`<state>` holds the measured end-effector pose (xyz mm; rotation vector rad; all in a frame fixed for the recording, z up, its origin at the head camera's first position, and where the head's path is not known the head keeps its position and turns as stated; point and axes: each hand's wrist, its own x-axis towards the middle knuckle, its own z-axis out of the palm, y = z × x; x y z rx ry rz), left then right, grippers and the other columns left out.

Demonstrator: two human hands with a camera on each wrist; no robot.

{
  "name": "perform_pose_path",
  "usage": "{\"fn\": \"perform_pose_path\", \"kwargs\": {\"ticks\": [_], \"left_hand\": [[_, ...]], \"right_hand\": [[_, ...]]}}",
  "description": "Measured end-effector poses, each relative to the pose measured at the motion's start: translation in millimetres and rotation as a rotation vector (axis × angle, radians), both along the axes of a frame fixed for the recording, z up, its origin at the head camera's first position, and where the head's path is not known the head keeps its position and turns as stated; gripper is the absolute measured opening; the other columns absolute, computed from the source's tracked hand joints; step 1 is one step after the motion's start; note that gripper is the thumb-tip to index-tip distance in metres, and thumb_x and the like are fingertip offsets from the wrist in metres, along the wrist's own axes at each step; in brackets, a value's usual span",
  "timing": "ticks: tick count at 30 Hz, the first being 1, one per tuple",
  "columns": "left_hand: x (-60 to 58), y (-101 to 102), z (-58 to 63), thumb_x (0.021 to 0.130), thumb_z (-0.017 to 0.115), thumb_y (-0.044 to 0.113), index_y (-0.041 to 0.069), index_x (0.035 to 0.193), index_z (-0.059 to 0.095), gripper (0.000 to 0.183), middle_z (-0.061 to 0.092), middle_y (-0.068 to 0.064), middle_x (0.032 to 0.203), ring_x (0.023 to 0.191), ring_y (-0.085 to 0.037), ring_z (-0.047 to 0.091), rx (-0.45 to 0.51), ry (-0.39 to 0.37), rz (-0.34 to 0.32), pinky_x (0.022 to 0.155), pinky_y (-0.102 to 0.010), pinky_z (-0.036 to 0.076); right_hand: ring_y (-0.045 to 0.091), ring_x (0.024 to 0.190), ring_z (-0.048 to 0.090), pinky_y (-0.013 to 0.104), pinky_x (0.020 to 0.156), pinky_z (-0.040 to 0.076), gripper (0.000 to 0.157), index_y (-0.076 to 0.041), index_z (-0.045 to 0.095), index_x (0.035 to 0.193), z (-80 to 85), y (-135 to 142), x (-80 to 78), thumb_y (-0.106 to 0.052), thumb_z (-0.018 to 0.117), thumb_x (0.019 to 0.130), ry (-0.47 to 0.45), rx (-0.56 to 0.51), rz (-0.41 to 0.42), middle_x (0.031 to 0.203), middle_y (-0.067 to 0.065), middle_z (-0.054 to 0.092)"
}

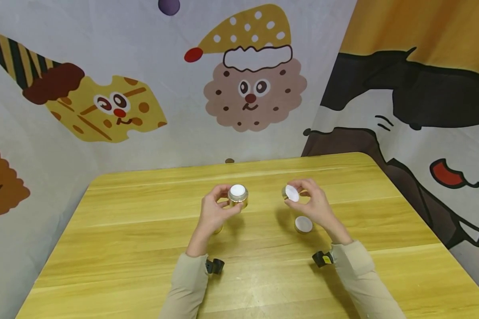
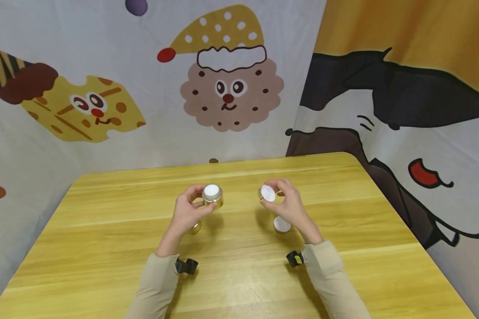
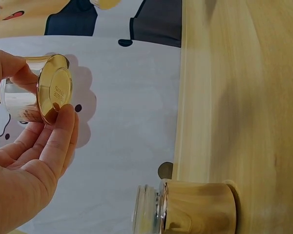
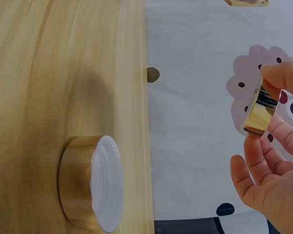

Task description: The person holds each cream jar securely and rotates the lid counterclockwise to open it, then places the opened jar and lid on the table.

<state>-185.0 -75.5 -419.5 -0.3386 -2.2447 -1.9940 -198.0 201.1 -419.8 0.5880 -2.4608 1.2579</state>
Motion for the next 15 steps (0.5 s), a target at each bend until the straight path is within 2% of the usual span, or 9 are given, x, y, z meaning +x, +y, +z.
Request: {"fn": "perform_pose_path", "kwargs": {"ticks": [5, 12, 15], "left_hand": [[-0.5, 0.6, -0.2, 0.07, 0.074, -0.003, -0.005, 0.109, 0.059, 0.042, 0.062, -0.017, 0.104, 0.093, -0.025, 0.054, 0.003, -0.007, 0.004, 0.078, -0.036, 0.054], [1.1, 1.5, 1.3, 0.07, 0.074, -0.003, -0.005, 0.108, 0.059, 0.041, 0.062, -0.016, 0.103, 0.092, -0.024, 0.054, 0.007, -0.007, 0.002, 0.077, -0.04, 0.054], [1.0, 1.9, 1.1, 0.069, 0.074, -0.004, -0.004, 0.108, 0.059, 0.041, 0.062, -0.016, 0.103, 0.093, -0.025, 0.054, 0.011, -0.01, 0.004, 0.078, -0.044, 0.054]], "right_hand": [[0.018, 0.085, 0.05, 0.026, 0.071, 0.049, 0.041, 0.001, 0.065, 0.105, -3.6, -1.3, -1.1, 0.0, 0.081, 0.068, -0.025, -0.003, 0.016, 0.097, 0.011, 0.059], [0.021, 0.086, 0.051, 0.048, 0.073, 0.052, 0.044, 0.002, 0.064, 0.105, -9.4, -4.7, -1.9, 0.001, 0.082, 0.065, -0.078, 0.023, 0.027, 0.098, 0.012, 0.058], [0.023, 0.086, 0.052, 0.049, 0.073, 0.051, 0.044, 0.002, 0.064, 0.106, -12.1, -5.5, -2.4, 0.001, 0.082, 0.065, -0.098, 0.032, 0.031, 0.099, 0.012, 0.058]]}}
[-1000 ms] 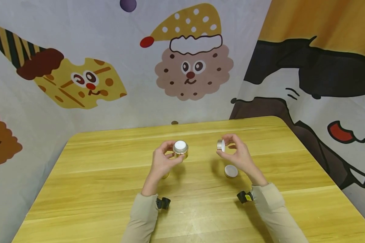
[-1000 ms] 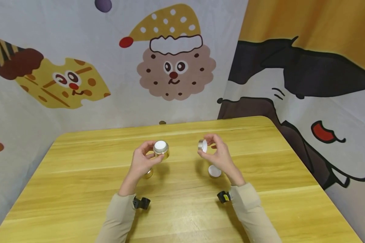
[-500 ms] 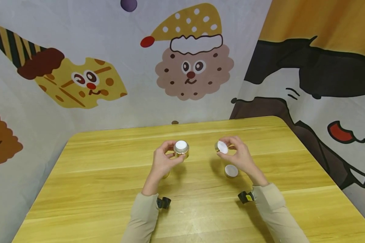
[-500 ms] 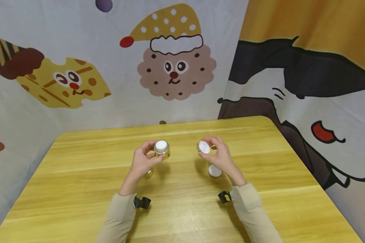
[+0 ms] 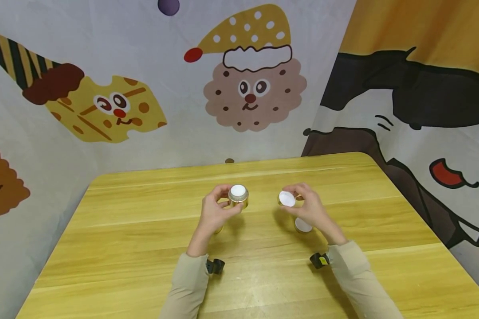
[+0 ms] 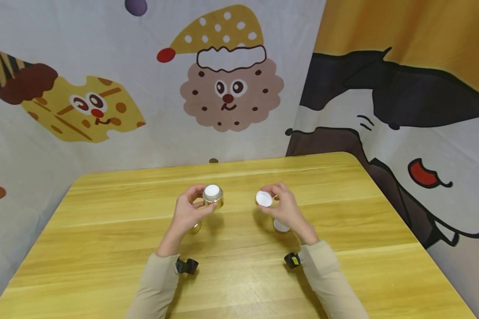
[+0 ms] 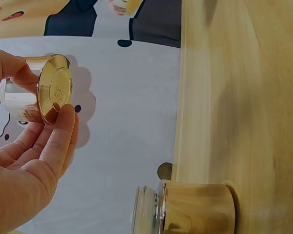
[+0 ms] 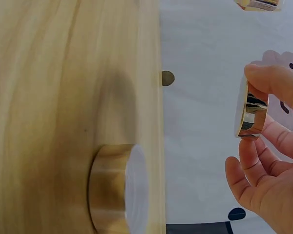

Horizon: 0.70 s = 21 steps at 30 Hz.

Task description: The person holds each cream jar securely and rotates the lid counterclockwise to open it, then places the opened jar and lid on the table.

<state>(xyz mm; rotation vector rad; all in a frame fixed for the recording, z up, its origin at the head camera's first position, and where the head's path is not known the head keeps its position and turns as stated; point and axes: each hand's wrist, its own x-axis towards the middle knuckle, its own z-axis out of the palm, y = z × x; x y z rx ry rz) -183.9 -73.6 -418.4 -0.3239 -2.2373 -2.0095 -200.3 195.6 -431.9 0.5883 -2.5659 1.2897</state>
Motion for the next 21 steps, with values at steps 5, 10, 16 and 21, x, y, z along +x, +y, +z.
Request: {"fn": "perform_pose_path", "kwargs": {"ticks": [5, 10, 16, 21], "left_hand": [[-0.5, 0.1, -0.7, 0.069, 0.074, -0.005, -0.004, 0.107, 0.059, 0.041, 0.062, -0.016, 0.103, 0.093, -0.026, 0.054, 0.011, -0.007, 0.0, 0.081, -0.051, 0.052], [-1.0, 0.2, -1.6, 0.069, 0.074, -0.005, -0.005, 0.108, 0.059, 0.041, 0.061, -0.018, 0.104, 0.094, -0.027, 0.054, 0.007, -0.005, -0.002, 0.081, -0.051, 0.051], [-1.1, 0.2, -2.2, 0.069, 0.073, -0.004, -0.006, 0.108, 0.059, 0.041, 0.061, -0.018, 0.104, 0.094, -0.027, 0.055, 0.0, 0.0, -0.006, 0.081, -0.049, 0.052], [-0.6, 0.0, -2.0, 0.069, 0.074, -0.003, -0.006, 0.108, 0.059, 0.041, 0.062, -0.017, 0.104, 0.094, -0.027, 0.055, -0.011, 0.003, -0.007, 0.08, -0.043, 0.054]], "right_hand": [[0.023, 0.086, 0.053, 0.044, 0.073, 0.052, 0.045, 0.0, 0.064, 0.107, -3.4, -0.1, -0.5, -0.003, 0.083, 0.066, -0.024, 0.039, 0.01, 0.1, 0.012, 0.058], [0.021, 0.084, 0.052, 0.036, 0.072, 0.051, 0.045, 0.001, 0.064, 0.106, -6.6, -1.5, 0.2, -0.006, 0.084, 0.066, -0.036, 0.08, 0.021, 0.097, 0.011, 0.057], [0.022, 0.083, 0.053, 0.036, 0.071, 0.052, 0.047, 0.003, 0.063, 0.104, -12.5, -3.9, -0.1, -0.007, 0.085, 0.064, -0.05, 0.126, 0.048, 0.095, 0.011, 0.056], [0.021, 0.081, 0.054, 0.032, 0.07, 0.049, 0.047, 0.001, 0.064, 0.102, -16.9, -6.1, 0.1, -0.008, 0.086, 0.061, -0.076, 0.181, 0.055, 0.09, 0.009, 0.056]]}}
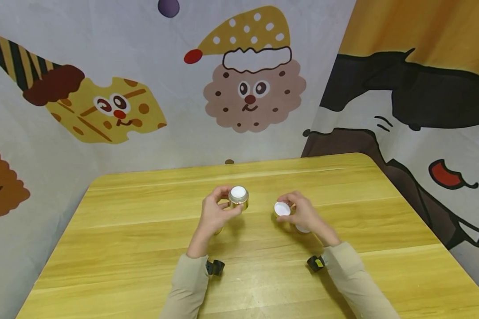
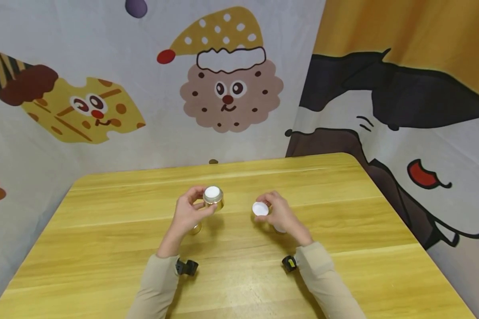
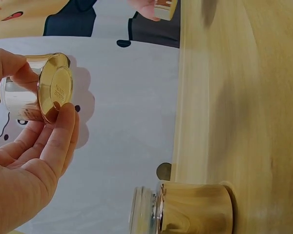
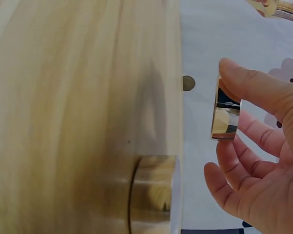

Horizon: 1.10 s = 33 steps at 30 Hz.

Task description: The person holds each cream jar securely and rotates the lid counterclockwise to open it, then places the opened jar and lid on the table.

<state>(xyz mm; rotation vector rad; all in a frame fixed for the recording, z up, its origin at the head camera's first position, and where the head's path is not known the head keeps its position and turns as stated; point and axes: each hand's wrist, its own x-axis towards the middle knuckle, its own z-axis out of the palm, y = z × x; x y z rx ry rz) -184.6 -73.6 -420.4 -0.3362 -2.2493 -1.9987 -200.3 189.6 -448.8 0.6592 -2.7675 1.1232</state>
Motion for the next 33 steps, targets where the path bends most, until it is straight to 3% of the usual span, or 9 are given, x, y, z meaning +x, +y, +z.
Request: {"fn": "perform_pose_path", "kwargs": {"ticks": [9, 14, 17, 20, 28, 33], "left_hand": [[1.2, 0.8, 0.6, 0.07, 0.074, -0.005, -0.006, 0.11, 0.058, 0.043, 0.06, -0.019, 0.107, 0.098, -0.03, 0.054, 0.021, -0.025, -0.016, 0.084, -0.049, 0.051], [7.5, 2.0, 15.1, 0.07, 0.071, -0.009, -0.011, 0.109, 0.056, 0.042, 0.059, -0.024, 0.106, 0.098, -0.034, 0.053, 0.01, -0.036, -0.021, 0.084, -0.053, 0.05], [6.8, 2.1, 13.0, 0.07, 0.072, -0.007, -0.009, 0.108, 0.056, 0.041, 0.06, -0.021, 0.104, 0.096, -0.031, 0.054, 0.007, -0.026, -0.012, 0.082, -0.05, 0.051], [1.5, 1.1, 0.7, 0.07, 0.073, -0.005, -0.005, 0.109, 0.058, 0.043, 0.061, -0.017, 0.104, 0.094, -0.026, 0.054, 0.016, -0.01, -0.004, 0.08, -0.046, 0.053], [1.4, 0.6, 0.9, 0.071, 0.073, -0.002, -0.006, 0.12, 0.055, 0.052, 0.059, -0.018, 0.109, 0.098, -0.027, 0.054, 0.008, -0.029, 0.0, 0.084, -0.042, 0.052], [0.6, 1.1, -0.8, 0.071, 0.073, -0.003, -0.006, 0.117, 0.057, 0.048, 0.06, -0.019, 0.107, 0.097, -0.029, 0.053, 0.007, -0.01, -0.004, 0.083, -0.044, 0.053]], "right_hand": [[0.022, 0.083, 0.052, 0.037, 0.075, 0.045, 0.046, -0.001, 0.064, 0.102, -6.0, -3.8, 0.1, -0.007, 0.086, 0.062, -0.1, 0.068, 0.01, 0.092, 0.008, 0.056], [0.023, 0.084, 0.052, 0.04, 0.078, 0.046, 0.045, -0.003, 0.063, 0.1, -9.2, -3.8, -0.9, -0.008, 0.086, 0.061, -0.135, 0.091, 0.017, 0.092, 0.008, 0.055], [0.022, 0.083, 0.052, 0.039, 0.077, 0.046, 0.044, -0.003, 0.063, 0.099, -10.6, -3.7, -0.9, -0.008, 0.086, 0.062, -0.152, 0.094, 0.025, 0.092, 0.008, 0.055], [0.021, 0.083, 0.051, 0.037, 0.076, 0.045, 0.044, -0.003, 0.062, 0.099, -11.4, -3.8, -0.9, -0.007, 0.086, 0.062, -0.168, 0.092, 0.03, 0.092, 0.008, 0.054], [0.022, 0.085, 0.05, 0.04, 0.078, 0.044, 0.041, -0.006, 0.062, 0.095, -13.7, -3.9, -1.9, -0.006, 0.086, 0.062, -0.196, 0.113, 0.046, 0.094, 0.008, 0.054], [0.023, 0.087, 0.051, 0.043, 0.08, 0.044, 0.041, -0.006, 0.061, 0.095, -14.7, -3.6, -2.7, -0.006, 0.086, 0.061, -0.18, 0.132, 0.057, 0.095, 0.008, 0.055]]}}
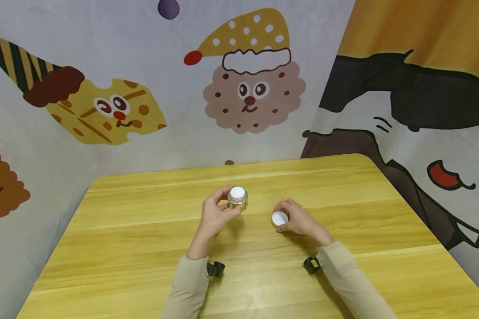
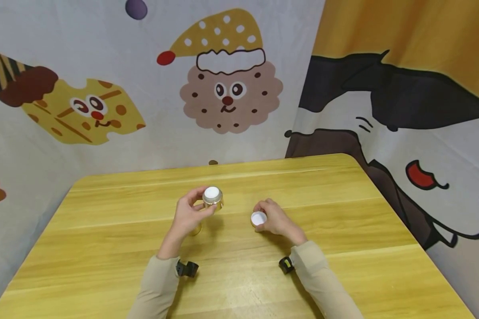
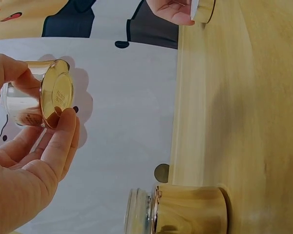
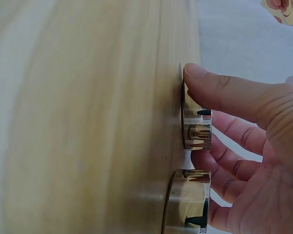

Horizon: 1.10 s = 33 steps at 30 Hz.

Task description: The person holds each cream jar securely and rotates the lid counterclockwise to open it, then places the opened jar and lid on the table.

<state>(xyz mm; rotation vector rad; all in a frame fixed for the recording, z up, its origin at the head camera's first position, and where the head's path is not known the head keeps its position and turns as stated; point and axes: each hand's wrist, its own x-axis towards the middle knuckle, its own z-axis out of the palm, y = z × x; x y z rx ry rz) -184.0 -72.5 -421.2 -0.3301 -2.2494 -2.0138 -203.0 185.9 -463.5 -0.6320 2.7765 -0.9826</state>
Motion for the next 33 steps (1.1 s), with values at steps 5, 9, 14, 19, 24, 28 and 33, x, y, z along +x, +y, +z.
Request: {"fn": "perform_pose_path", "kwargs": {"ticks": [5, 9, 14, 19, 24, 28, 33], "left_hand": [[0.2, 0.7, -1.9, 0.071, 0.074, -0.003, -0.005, 0.112, 0.058, 0.044, 0.06, -0.018, 0.105, 0.095, -0.027, 0.054, -0.015, 0.001, 0.002, 0.08, -0.04, 0.054], [0.0, 1.7, -3.2, 0.07, 0.075, -0.004, -0.006, 0.112, 0.057, 0.046, 0.059, -0.019, 0.107, 0.097, -0.029, 0.054, -0.021, -0.014, -0.01, 0.081, -0.041, 0.054], [-0.3, 3.4, -3.7, 0.069, 0.075, -0.004, -0.007, 0.111, 0.057, 0.046, 0.06, -0.02, 0.107, 0.097, -0.031, 0.055, -0.038, -0.01, -0.015, 0.08, -0.042, 0.054], [-0.1, 4.6, -5.8, 0.067, 0.076, -0.004, -0.006, 0.107, 0.058, 0.044, 0.061, -0.018, 0.104, 0.094, -0.03, 0.057, -0.098, -0.006, -0.008, 0.078, -0.038, 0.055], [1.6, 4.8, -8.4, 0.064, 0.077, -0.003, -0.006, 0.108, 0.056, 0.048, 0.06, -0.017, 0.103, 0.094, -0.03, 0.058, -0.193, -0.017, -0.024, 0.077, -0.032, 0.055], [3.2, 4.9, -9.4, 0.064, 0.078, 0.0, -0.003, 0.107, 0.056, 0.048, 0.062, -0.015, 0.1, 0.09, -0.027, 0.06, -0.287, -0.034, -0.036, 0.074, -0.03, 0.055], [4.8, 6.1, -8.9, 0.063, 0.079, 0.0, -0.003, 0.103, 0.056, 0.046, 0.062, -0.015, 0.096, 0.083, -0.025, 0.06, -0.349, -0.035, -0.062, 0.071, -0.031, 0.054]], "right_hand": [[0.023, 0.087, 0.051, 0.045, 0.08, 0.045, 0.042, -0.007, 0.061, 0.095, -0.3, -0.1, -0.6, -0.007, 0.086, 0.062, -0.009, 0.006, 0.004, 0.094, 0.008, 0.054], [0.024, 0.087, 0.051, 0.047, 0.081, 0.045, 0.042, -0.007, 0.06, 0.096, 0.2, -0.3, -0.7, -0.007, 0.086, 0.063, -0.031, 0.002, -0.002, 0.094, 0.008, 0.053], [0.023, 0.087, 0.051, 0.045, 0.081, 0.044, 0.043, -0.007, 0.06, 0.096, 1.2, -0.9, -0.3, -0.007, 0.086, 0.062, -0.014, 0.01, 0.002, 0.093, 0.007, 0.054], [0.022, 0.086, 0.05, 0.043, 0.08, 0.044, 0.043, -0.007, 0.06, 0.095, 1.8, -1.0, 0.2, -0.007, 0.086, 0.062, 0.0, 0.014, 0.01, 0.092, 0.007, 0.054], [0.022, 0.087, 0.05, 0.043, 0.08, 0.043, 0.043, -0.006, 0.06, 0.095, 1.9, -0.8, -0.1, -0.007, 0.086, 0.062, -0.008, 0.011, 0.007, 0.093, 0.007, 0.055], [0.023, 0.087, 0.05, 0.043, 0.08, 0.043, 0.042, -0.006, 0.06, 0.096, 1.5, -0.6, -0.3, -0.006, 0.086, 0.062, -0.017, 0.009, 0.005, 0.093, 0.007, 0.054], [0.023, 0.087, 0.05, 0.043, 0.08, 0.043, 0.042, -0.006, 0.06, 0.096, 2.0, -0.4, 0.0, -0.007, 0.086, 0.063, -0.013, 0.017, 0.005, 0.094, 0.008, 0.054]]}}
